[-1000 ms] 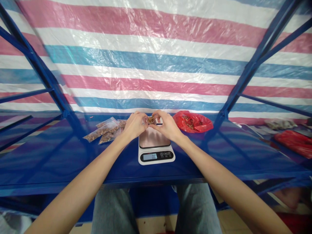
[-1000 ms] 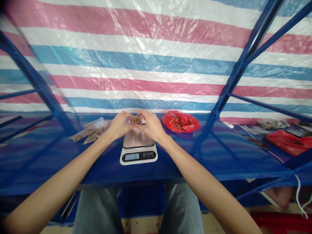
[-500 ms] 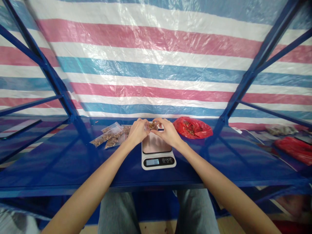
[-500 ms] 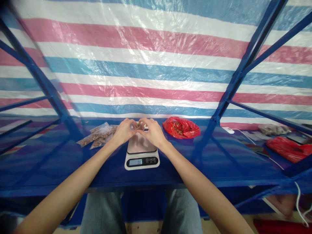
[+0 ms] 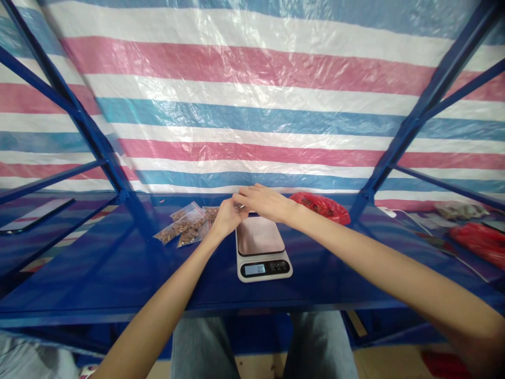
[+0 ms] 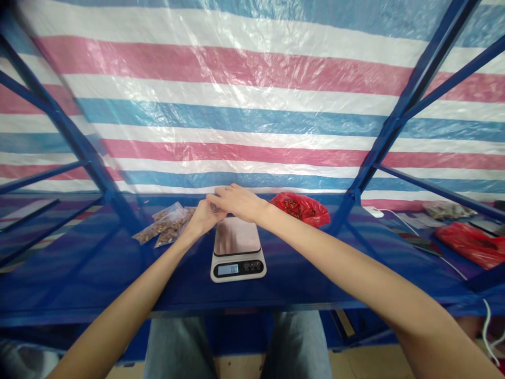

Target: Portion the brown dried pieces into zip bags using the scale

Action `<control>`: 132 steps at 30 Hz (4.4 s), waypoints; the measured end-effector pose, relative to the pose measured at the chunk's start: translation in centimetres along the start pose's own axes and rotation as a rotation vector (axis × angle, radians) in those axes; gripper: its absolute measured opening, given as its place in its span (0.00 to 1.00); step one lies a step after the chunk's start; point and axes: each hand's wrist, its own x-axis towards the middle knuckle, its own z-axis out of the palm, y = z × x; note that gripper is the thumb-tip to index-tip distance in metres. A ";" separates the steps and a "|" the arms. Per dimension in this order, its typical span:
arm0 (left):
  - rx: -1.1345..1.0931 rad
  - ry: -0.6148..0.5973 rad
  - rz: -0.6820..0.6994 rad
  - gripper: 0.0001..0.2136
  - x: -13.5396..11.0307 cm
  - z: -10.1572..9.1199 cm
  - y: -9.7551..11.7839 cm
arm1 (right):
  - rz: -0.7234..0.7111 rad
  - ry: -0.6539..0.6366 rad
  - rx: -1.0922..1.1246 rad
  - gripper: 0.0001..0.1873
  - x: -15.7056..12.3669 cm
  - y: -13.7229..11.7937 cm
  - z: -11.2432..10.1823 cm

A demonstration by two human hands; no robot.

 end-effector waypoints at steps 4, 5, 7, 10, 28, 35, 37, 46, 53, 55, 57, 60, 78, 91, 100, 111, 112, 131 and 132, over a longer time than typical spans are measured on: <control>-0.155 0.003 0.006 0.08 0.2 -0.3 0.1 | -0.114 0.057 0.073 0.18 1.5 1.1 -1.4; -0.185 0.009 0.002 0.08 0.2 -0.4 0.1 | -0.124 0.059 0.094 0.16 1.6 1.4 -1.9; -0.234 0.027 -0.014 0.08 0.3 -0.8 0.2 | -0.091 0.076 0.141 0.16 1.0 2.0 -2.8; -0.293 0.035 -0.029 0.09 0.3 -1.5 0.7 | 0.152 0.208 0.262 0.21 -2.3 2.5 -2.6; -0.636 -0.112 -0.067 0.32 0.3 -0.2 4.3 | 0.737 0.668 1.111 0.18 -5.7 -0.9 3.5; -0.674 -0.140 -0.166 0.34 -0.6 -0.5 4.1 | 0.757 0.840 1.257 0.20 -1.3 -1.3 4.8; -0.719 -0.202 -0.206 0.31 -1.0 -0.5 4.0 | 0.811 0.892 1.288 0.20 -1.9 -1.3 5.3; -0.723 -0.222 -0.262 0.29 -1.5 0.8 3.4 | 0.899 0.909 1.407 0.19 -3.1 -2.2 6.1; -0.637 0.037 -0.127 0.19 -1.2 0.2 3.4 | 0.828 0.869 1.379 0.20 -2.9 -2.4 6.1; -0.619 0.108 -0.099 0.19 -1.1 0.2 3.3 | 0.806 0.867 1.359 0.19 -2.8 -2.5 6.1; -0.609 0.148 -0.065 0.19 -1.1 0.3 3.2 | 0.790 0.895 1.346 0.19 -2.6 -2.8 6.0; -0.607 0.209 -0.048 0.18 -1.1 0.5 3.3 | 0.797 0.947 1.335 0.19 -2.3 -3.1 5.8; -0.701 0.112 -0.003 0.16 -1.8 1.3 4.1 | 0.691 0.892 1.502 0.18 -2.0 -3.5 5.4; -0.583 0.170 -0.021 0.14 -1.9 1.4 3.8 | 0.747 0.938 1.590 0.15 -1.9 -4.3 5.6; -0.479 0.071 0.045 0.15 -1.7 0.5 4.0 | 0.621 0.791 1.544 0.19 -2.5 -2.8 5.4; -0.548 0.348 0.000 0.12 0.4 -1.0 3.8 | 0.630 0.555 1.252 0.22 -0.8 2.1 2.7; -0.567 0.368 -0.012 0.13 0.5 -1.8 4.0 | 0.619 0.535 1.246 0.23 -1.1 2.9 2.5; 0.582 -0.061 -0.216 0.18 -1.1 -9.5 -6.0 | 0.701 0.240 0.896 0.16 -11.2 7.1 9.3; 0.598 -0.067 -0.211 0.18 -1.1 -9.5 -6.0 | 0.689 0.232 0.890 0.16 -11.1 7.1 9.4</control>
